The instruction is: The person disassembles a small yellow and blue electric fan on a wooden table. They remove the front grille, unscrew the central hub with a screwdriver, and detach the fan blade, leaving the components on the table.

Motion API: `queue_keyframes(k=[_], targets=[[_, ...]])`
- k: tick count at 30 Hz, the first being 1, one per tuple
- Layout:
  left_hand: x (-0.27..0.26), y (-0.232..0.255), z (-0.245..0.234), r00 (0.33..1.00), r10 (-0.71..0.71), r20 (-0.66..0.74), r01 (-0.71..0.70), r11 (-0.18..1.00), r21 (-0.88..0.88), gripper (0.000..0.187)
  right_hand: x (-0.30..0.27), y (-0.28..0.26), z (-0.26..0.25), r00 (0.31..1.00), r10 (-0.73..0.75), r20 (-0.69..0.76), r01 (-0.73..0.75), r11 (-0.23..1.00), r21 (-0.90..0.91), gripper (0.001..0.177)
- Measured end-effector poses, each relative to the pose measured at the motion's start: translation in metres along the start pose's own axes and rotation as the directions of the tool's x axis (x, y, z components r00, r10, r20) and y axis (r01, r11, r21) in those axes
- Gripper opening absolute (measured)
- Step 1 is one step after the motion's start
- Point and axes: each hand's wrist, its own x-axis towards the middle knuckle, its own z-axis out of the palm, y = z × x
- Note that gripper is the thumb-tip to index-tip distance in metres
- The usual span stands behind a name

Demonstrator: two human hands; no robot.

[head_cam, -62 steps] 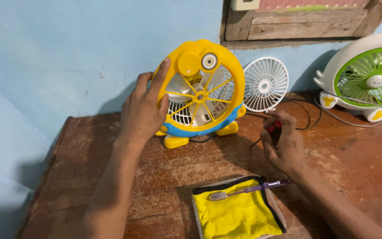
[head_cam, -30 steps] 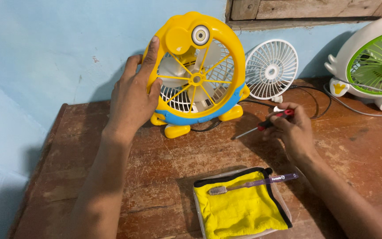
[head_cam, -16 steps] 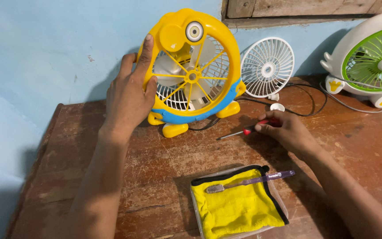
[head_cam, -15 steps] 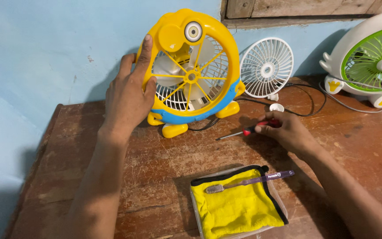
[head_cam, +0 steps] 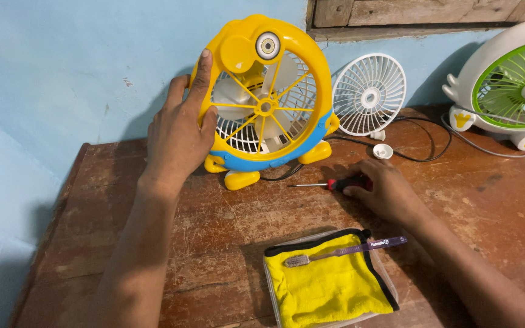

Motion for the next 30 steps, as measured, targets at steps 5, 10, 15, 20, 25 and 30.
queue_keyframes(k=[5, 10, 15, 20, 25, 30], targets=[[0.001, -0.001, 0.002, 1.000, -0.023, 0.018, 0.023, 1.000, -0.007, 0.091, -0.001, 0.000, -0.001, 0.994, -0.098, -0.039, 0.097, 0.995, -0.026, 0.031], [0.000, -0.002, 0.003, 1.000, 0.006, -0.019, -0.006, 1.000, 0.009, 0.091, -0.001, 0.003, 0.001, 0.996, -0.080, -0.045, 0.075, 0.992, -0.103, 0.034], [0.000, -0.001, 0.003, 1.000, -0.008, -0.001, 0.007, 1.000, -0.018, 0.088, -0.001, 0.005, 0.002, 0.993, -0.107, -0.056, 0.100, 0.988, -0.116, 0.035], [-0.001, -0.003, 0.002, 0.999, 0.026, -0.047, -0.027, 1.000, -0.007, 0.089, -0.001, 0.006, 0.003, 0.993, -0.104, -0.058, 0.097, 0.989, -0.113, 0.038], [-0.001, -0.008, 0.003, 0.995, 0.060, -0.075, -0.062, 0.998, -0.023, 0.090, -0.002, 0.008, 0.004, 0.992, -0.113, -0.062, 0.104, 0.986, -0.127, 0.040], [-0.002, -0.012, 0.005, 0.998, 0.037, -0.059, -0.039, 0.999, -0.035, 0.089, -0.003, 0.010, 0.005, 0.990, -0.130, -0.058, 0.121, 0.982, -0.143, 0.043]])
